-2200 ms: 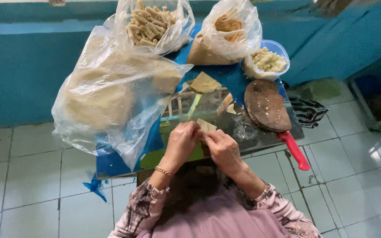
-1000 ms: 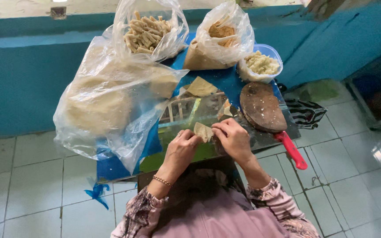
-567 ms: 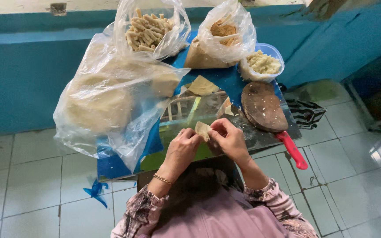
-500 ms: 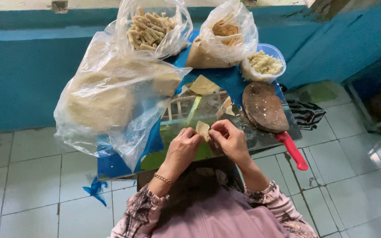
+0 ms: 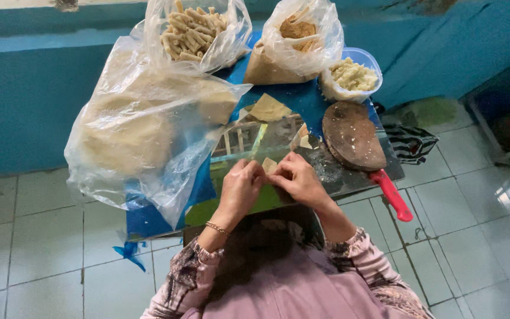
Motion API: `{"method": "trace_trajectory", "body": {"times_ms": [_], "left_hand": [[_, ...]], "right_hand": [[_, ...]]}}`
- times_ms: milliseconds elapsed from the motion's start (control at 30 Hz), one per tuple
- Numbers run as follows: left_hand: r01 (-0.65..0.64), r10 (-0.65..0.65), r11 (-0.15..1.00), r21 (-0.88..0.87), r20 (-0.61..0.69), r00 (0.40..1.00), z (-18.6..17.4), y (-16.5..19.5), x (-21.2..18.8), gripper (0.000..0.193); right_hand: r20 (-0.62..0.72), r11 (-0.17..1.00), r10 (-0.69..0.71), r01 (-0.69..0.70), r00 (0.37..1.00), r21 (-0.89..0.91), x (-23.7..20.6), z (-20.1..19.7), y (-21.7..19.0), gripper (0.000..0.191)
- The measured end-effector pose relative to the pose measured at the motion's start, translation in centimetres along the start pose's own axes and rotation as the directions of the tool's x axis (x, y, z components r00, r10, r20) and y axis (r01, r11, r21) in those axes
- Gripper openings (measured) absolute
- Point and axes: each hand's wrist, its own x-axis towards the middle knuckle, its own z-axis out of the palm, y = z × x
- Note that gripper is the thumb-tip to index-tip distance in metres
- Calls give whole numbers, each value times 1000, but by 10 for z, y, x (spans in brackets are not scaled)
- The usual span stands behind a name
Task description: The person folds thin square dough wrappers into triangular pastries at a small table, pressing the edges closed by hand. They repeatedly take a wrapper, add a scoop of filling from a plastic bowl, fold the wrapper over the filling, and set the finished folded pastry on the table.
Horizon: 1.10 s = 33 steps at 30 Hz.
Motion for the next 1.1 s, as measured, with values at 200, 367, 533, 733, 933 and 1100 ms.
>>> {"method": "trace_trajectory", "body": {"times_ms": [200,367,533,733,933,1100], "left_hand": [[-298,298,945,138,21,954,-5,2,-15,12],[-204,204,975,89,11,979,-7,5,-5,4],[-78,76,989,125,22,997,-12,14,-9,7],[-168,172,982,84,-54,984,-10,17,-22,8],[-212,214,965,156,5,977,-9,10,-18,11],[-111,103,971,212,47,994,-3,6,-8,4]], "right_hand": [[-35,995,29,-26,999,94,-3,-4,-8,11],[-136,937,-278,237,951,-256,-22,-1,-22,15],[-90,934,-281,251,955,-253,-24,1,-22,10],[151,985,139,-152,979,79,-2,-6,-16,18],[-98,950,-220,190,971,-249,-17,-6,-29,8],[-107,933,-225,182,968,-310,-20,0,-29,8]]}}
